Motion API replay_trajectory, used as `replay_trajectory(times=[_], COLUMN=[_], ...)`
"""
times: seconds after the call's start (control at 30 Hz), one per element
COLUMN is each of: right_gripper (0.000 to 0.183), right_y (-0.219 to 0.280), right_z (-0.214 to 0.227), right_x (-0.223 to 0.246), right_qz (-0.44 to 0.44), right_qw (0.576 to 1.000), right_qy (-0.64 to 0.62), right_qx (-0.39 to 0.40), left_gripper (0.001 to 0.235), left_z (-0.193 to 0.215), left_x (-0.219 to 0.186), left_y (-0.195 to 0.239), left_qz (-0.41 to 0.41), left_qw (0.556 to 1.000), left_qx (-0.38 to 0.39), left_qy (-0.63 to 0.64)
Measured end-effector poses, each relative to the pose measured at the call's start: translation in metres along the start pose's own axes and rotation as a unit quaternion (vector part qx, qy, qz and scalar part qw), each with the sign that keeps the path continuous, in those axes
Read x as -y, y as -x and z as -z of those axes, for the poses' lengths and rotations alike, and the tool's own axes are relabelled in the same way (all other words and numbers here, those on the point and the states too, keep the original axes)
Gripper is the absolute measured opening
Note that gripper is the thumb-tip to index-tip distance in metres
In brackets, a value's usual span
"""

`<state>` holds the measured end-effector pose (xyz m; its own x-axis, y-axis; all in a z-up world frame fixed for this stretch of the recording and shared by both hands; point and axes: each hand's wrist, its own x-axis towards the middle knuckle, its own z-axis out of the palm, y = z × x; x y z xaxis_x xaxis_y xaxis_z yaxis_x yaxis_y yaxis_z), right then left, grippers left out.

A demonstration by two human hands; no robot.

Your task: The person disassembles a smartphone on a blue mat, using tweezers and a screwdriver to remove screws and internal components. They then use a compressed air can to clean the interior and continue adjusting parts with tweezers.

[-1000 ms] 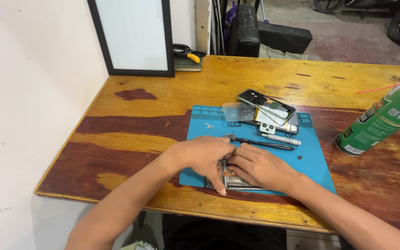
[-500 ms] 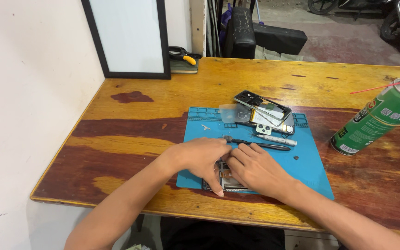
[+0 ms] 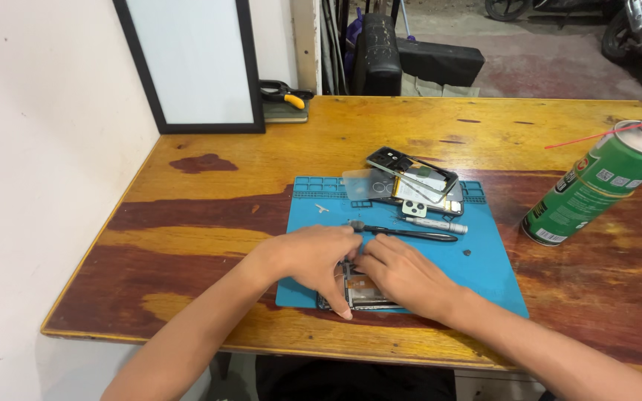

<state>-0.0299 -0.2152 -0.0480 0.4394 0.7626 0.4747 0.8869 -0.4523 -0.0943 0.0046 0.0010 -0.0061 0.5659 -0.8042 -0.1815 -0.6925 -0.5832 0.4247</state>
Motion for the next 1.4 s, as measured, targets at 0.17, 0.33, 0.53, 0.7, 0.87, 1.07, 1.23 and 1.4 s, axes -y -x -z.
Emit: replay_trajectory(times=[0.17,0.33,0.53,0.7,0.87,1.07,1.23,1.4], right_gripper=[0.024,0.021,0.017,0.019,0.023,0.027,0.028,0.025], right_y=[0.001,-0.002,-0.003,-0.002,-0.001,0.000,0.001,-0.003], right_z=[0.001,-0.001,-0.005,-0.008,-0.007,-0.008,-0.007,0.001], right_x=[0.000,-0.005,-0.009,-0.011,-0.013,-0.014,-0.015,-0.012], right_qz=[0.008,0.007,-0.001,0.015,0.018,0.018,0.019,0.024], right_qw=[1.000,0.998,0.998,0.999,0.997,0.995,0.996,0.995], right_qy=[0.011,-0.035,-0.030,-0.033,-0.074,-0.097,-0.085,-0.099], right_qx=[0.021,0.042,0.053,0.038,0.021,0.023,0.026,0.008], left_gripper=[0.084,0.077,0.072,0.070,0.071,0.072,0.070,0.074], left_z=[0.000,0.003,0.009,0.012,0.012,0.009,0.008,0.008], left_x=[0.000,-0.004,-0.011,-0.015,-0.015,-0.013,-0.013,-0.012], left_y=[0.001,0.002,0.004,0.004,0.004,0.004,0.005,0.007], left_qz=[-0.016,-0.020,-0.022,-0.001,0.009,-0.007,-0.003,-0.005], left_qw=[1.000,1.000,0.999,1.000,0.999,0.999,0.999,0.999], left_qx=[-0.010,-0.006,-0.016,-0.003,0.007,-0.008,-0.006,-0.016], left_qy=[0.002,-0.015,-0.026,-0.031,-0.031,-0.035,-0.047,-0.029])
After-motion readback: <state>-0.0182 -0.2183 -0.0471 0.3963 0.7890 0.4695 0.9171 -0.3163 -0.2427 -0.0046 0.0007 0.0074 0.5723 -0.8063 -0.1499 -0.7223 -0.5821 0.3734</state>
